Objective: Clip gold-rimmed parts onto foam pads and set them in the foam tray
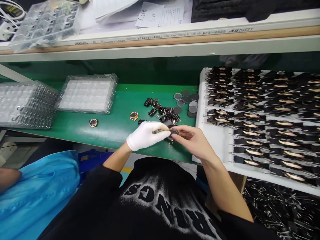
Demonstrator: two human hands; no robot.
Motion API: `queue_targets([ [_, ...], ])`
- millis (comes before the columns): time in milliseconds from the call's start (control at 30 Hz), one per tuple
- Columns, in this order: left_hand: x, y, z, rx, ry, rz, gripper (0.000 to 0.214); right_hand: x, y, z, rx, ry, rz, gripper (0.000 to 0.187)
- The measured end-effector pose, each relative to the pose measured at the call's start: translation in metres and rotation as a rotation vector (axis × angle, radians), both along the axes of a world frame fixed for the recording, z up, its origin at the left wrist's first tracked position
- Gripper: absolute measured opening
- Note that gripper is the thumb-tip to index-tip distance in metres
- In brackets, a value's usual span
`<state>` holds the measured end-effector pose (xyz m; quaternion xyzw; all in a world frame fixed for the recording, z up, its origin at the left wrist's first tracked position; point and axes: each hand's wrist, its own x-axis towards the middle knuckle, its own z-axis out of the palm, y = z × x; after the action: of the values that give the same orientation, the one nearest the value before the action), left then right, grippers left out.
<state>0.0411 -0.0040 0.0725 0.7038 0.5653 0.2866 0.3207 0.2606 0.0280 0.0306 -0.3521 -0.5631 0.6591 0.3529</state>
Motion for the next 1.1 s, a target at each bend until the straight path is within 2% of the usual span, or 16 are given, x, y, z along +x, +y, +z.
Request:
queue_targets([
  [33, -0.011, -0.001, 0.000, -0.003, -0.009, 0.047, 0.033, 0.003, -0.003, -0.002, 0.009, -0.015, -0.021, 0.028],
  [100, -0.037, -0.002, -0.003, 0.061, 0.074, 0.257, 0.042, 0.011, -0.008, -0.005, 0.021, -0.017, -0.098, 0.024],
  [167, -0.062, -0.005, -0.009, 0.148, 0.299, 0.444, 0.043, 0.016, -0.013, -0.009, 0.015, 0.027, -0.170, 0.022],
  [200, -0.072, -0.006, -0.013, 0.156, 0.422, 0.474, 0.040, 0.018, -0.015, -0.010, 0.005, 0.057, -0.192, 0.021],
  [267, -0.084, -0.010, -0.024, 0.123, 0.610, 0.411, 0.037, 0.018, -0.018, -0.012, -0.019, 0.102, -0.203, 0.020],
  [367, -0.086, -0.011, -0.039, 0.113, 0.752, 0.232, 0.042, 0.011, -0.019, -0.011, -0.050, 0.144, -0.162, 0.019],
  [433, -0.081, -0.009, -0.045, 0.159, 0.756, 0.201, 0.039, 0.005, -0.020, -0.011, -0.084, 0.166, -0.123, 0.019],
  [467, -0.077, -0.008, -0.046, 0.194, 0.707, 0.228, 0.040, 0.001, -0.020, -0.011, -0.102, 0.175, -0.109, 0.020],
  [567, -0.060, -0.005, -0.040, 0.334, 0.405, 0.340, 0.036, -0.010, -0.021, -0.014, -0.117, 0.199, -0.074, 0.023],
  [667, -0.030, -0.003, -0.025, 0.359, 0.094, 0.344, 0.032, -0.020, -0.023, -0.017, -0.069, 0.259, -0.029, 0.023],
  [733, -0.008, -0.001, -0.018, 0.280, -0.070, 0.293, 0.035, -0.027, -0.026, -0.018, -0.010, 0.277, -0.090, 0.024],
  [833, 0.021, 0.007, -0.014, 0.203, -0.266, 0.289, 0.052, -0.034, -0.032, -0.015, 0.115, 0.226, -0.327, 0.024],
  [933, 0.040, 0.015, -0.014, 0.348, -0.259, 0.370, 0.067, -0.038, -0.037, -0.012, 0.198, 0.201, -0.479, 0.022],
  [1033, 0.050, 0.021, -0.005, 0.513, -0.131, 0.396, 0.067, -0.039, -0.041, -0.010, 0.244, 0.222, -0.522, 0.016],
  [1100, 0.055, 0.024, 0.005, 0.506, -0.084, 0.383, 0.064, -0.039, -0.043, -0.011, 0.268, 0.219, -0.538, 0.015],
])
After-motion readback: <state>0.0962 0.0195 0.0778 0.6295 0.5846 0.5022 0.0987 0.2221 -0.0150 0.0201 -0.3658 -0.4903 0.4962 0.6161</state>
